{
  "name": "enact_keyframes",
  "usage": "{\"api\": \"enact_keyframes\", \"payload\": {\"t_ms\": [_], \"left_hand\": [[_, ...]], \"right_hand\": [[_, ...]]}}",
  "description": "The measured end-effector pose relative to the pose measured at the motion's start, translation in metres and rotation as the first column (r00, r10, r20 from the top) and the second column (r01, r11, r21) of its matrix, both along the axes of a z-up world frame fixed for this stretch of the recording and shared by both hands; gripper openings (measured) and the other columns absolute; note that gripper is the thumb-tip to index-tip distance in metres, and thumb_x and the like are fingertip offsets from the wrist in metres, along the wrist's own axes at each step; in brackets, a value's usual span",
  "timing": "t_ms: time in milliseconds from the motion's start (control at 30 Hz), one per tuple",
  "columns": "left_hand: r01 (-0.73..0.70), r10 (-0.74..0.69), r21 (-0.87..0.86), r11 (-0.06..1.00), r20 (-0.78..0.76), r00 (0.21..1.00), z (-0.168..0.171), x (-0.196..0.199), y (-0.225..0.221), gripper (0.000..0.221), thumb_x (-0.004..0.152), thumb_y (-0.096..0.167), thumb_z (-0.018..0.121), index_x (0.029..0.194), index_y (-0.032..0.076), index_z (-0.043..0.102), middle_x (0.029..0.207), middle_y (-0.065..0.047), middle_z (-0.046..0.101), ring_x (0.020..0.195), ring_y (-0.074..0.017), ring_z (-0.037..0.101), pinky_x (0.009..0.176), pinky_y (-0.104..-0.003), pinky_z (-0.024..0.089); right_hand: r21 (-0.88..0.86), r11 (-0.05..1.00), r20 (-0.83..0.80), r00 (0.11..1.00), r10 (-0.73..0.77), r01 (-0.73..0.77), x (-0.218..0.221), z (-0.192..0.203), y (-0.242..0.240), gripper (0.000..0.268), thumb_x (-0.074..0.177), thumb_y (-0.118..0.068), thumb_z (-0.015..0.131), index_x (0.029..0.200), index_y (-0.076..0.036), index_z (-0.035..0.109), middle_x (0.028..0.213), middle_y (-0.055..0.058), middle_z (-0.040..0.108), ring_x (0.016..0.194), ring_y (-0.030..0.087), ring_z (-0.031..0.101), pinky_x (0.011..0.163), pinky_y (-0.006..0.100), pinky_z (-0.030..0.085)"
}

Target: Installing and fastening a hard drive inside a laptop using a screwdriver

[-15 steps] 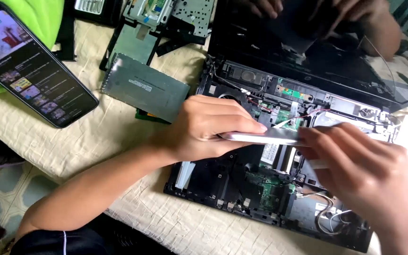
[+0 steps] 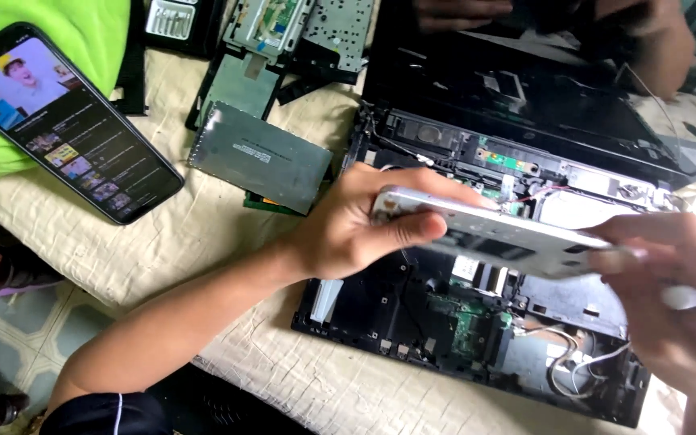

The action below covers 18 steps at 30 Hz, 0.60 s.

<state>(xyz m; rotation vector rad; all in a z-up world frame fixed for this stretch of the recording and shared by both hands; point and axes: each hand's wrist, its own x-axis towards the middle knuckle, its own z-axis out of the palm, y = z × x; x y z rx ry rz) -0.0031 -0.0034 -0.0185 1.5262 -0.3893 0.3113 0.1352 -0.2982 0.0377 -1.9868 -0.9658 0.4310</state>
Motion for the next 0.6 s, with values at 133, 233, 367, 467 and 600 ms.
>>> {"api": "enact_keyframes", "payload": {"t_ms": [133,233,367,467,600], "left_hand": [[0.346,-0.4,-0.3,0.889,-0.142,0.905,0.027,-0.003,-0.019,0.041,0.113,0.037,0.051,0.148,0.017,0.052,0.141,-0.015,0.065,0.119,-0.0318,0.075,0.095,-0.038,0.073],[0.481,-0.567,-0.332,0.811,-0.251,0.784,0.056,0.007,-0.02,0.061,0.105,0.036,0.054,0.155,0.004,0.042,0.148,-0.016,0.061,0.136,-0.0298,0.064,0.118,-0.038,0.057],[0.485,-0.596,-0.361,0.796,-0.334,0.73,0.056,0.022,-0.02,0.044,0.1,0.014,0.064,0.141,0.0,0.055,0.132,-0.02,0.069,0.116,-0.0296,0.071,0.097,-0.032,0.065],[0.431,-0.473,-0.204,0.879,-0.253,0.844,0.05,0.033,-0.014,0.023,0.097,0.003,0.066,0.119,0.003,0.067,0.115,-0.015,0.074,0.101,-0.0248,0.076,0.086,-0.027,0.067],[0.092,-0.228,-0.531,0.842,-0.195,0.954,0.032,0.036,-0.009,0.015,0.106,0.003,0.062,0.118,0.006,0.071,0.11,-0.014,0.076,0.097,-0.0249,0.078,0.073,-0.026,0.066]], "right_hand": [[-0.075,0.978,0.11,0.976,-0.188,0.197,-0.02,0.025,0.011,0.038,0.106,-0.023,0.046,0.12,0.012,0.057,0.066,0.018,0.056,0.044,0.02,0.041,0.046,0.033,0.025],[0.089,0.989,0.156,0.979,-0.129,0.116,-0.032,0.035,0.011,0.016,0.105,0.013,0.051,0.102,0.001,0.061,0.113,0.02,0.065,0.106,0.029,0.067,0.087,0.033,0.053],[-0.055,0.945,0.104,0.943,-0.315,0.321,-0.052,0.054,0.012,0.009,0.103,-0.004,0.064,0.106,0.004,0.062,0.077,0.011,0.066,0.056,0.013,0.049,0.052,0.024,0.038],[0.051,0.872,-0.13,0.869,-0.477,0.486,-0.042,0.038,-0.003,0.009,0.105,-0.009,0.064,0.109,-0.003,0.058,0.066,0.004,0.054,0.049,0.007,0.038,0.046,0.022,0.03],[0.202,0.65,-0.456,0.658,-0.599,0.732,-0.024,0.033,0.003,0.013,0.113,-0.024,0.067,0.113,-0.024,0.054,0.081,0.0,0.063,0.059,0.006,0.059,0.048,0.021,0.047]]}}
